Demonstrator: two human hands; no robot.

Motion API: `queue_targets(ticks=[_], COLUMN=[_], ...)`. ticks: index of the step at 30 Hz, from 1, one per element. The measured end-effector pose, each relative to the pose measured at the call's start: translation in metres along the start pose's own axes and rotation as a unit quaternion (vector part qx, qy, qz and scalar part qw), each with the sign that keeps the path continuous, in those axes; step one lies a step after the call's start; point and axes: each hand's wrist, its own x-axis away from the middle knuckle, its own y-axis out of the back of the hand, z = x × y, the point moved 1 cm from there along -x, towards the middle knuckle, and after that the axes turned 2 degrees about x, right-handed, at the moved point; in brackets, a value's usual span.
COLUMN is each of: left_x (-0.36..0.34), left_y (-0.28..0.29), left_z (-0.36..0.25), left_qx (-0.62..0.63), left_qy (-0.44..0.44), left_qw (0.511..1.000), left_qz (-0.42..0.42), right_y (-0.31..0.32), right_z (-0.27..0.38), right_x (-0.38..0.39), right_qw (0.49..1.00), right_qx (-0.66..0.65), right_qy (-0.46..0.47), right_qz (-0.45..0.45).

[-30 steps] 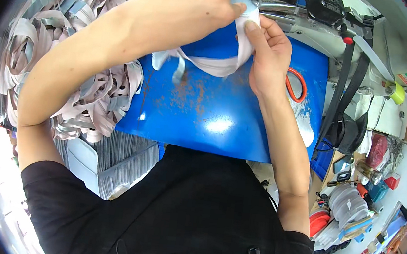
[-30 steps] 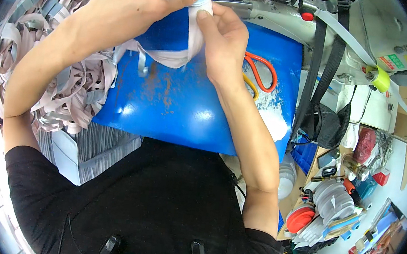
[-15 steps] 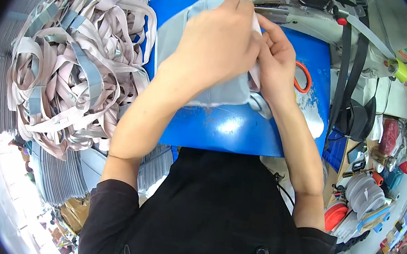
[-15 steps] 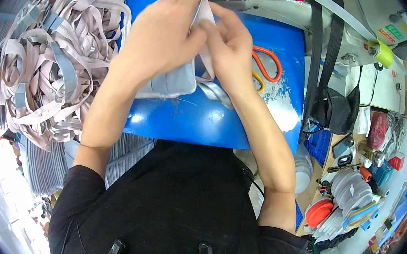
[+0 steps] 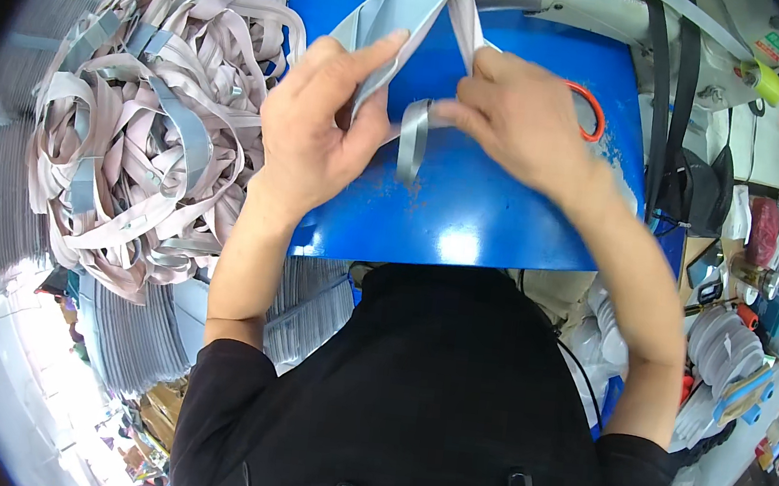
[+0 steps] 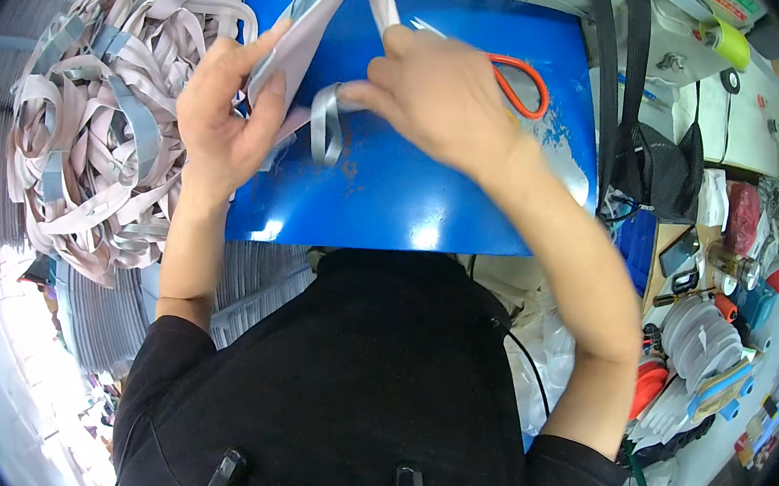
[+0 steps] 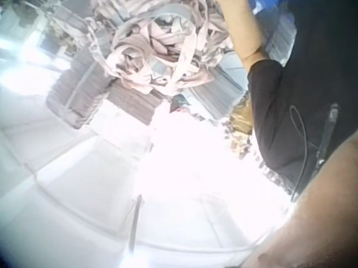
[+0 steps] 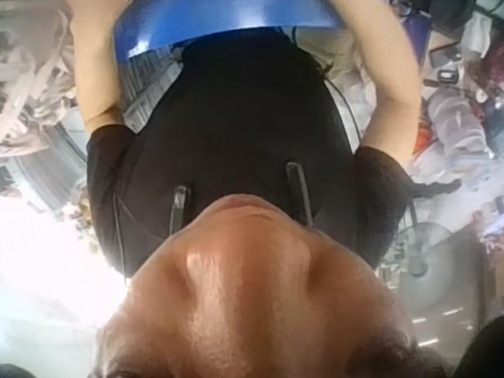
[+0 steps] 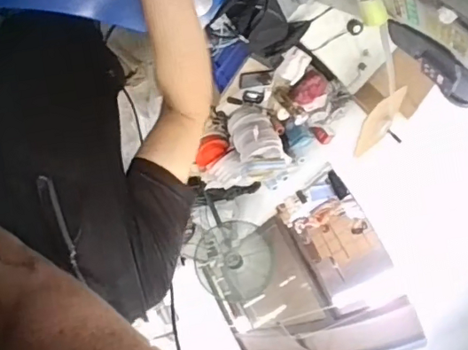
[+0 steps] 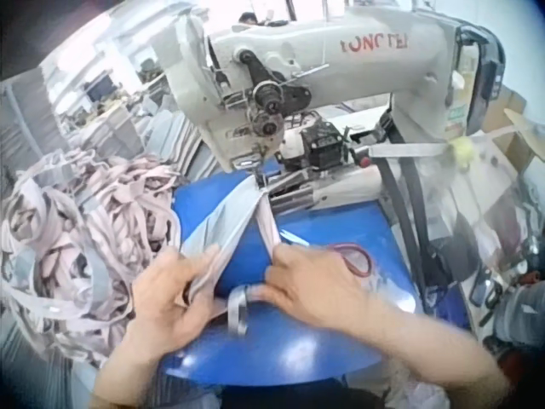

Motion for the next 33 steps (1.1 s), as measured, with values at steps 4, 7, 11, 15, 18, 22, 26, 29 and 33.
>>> queue_targets(ticks=[4, 7, 11, 15, 18, 22, 26, 29, 33], left_x=[-0.007, -0.010, -0.008, -0.005, -0.004, -0.002, -0.003, -0.003, -0.001], left_y=[0.000, -0.002, 0.000, 0.001, -0.003, -0.013, -0.011, -0.004, -0.005], left_z=[-0.004, -0.010, -0.014, -0.007, 0.000, 0.004, 0.004, 0.003, -0.004], left_qx=[0.038, 0.043, 0.054, 0.079, 0.102, 0.118, 0.098, 0.082, 0.051], left_qy=[-0.001, 0.002, 0.033, 0.052, 0.042, 0.023, 0.018, 0.040, -0.012], left_qw=[0.999, 0.999, 0.998, 0.995, 0.993, 0.990, 0.990, 0.988, 0.998], left_qz=[-0.006, -0.015, -0.016, -0.019, -0.042, -0.072, -0.096, -0.121, -0.043], right_y=[0.013, 0.023, 0.026, 0.017, 0.009, 0.012, 0.020, 0.033, 0.013], right_z=[-0.002, 0.001, 0.010, 0.022, 0.032, 0.030, 0.030, 0.022, 0.008], right_x=[-0.034, -0.044, -0.027, -0.002, 0.012, -0.022, -0.071, -0.059, -0.036], right_qw=[0.990, 0.965, 0.980, 0.968, 0.984, 0.985, 0.960, 0.990, 0.957], right_qx=[0.053, 0.066, -0.009, -0.030, -0.025, 0.088, -0.019, -0.036, -0.051], right_qy=[-0.056, -0.148, -0.184, 0.150, 0.158, -0.019, -0.108, -0.136, -0.139], right_qz=[0.117, 0.205, -0.078, -0.198, -0.084, 0.148, 0.259, -0.011, -0.248])
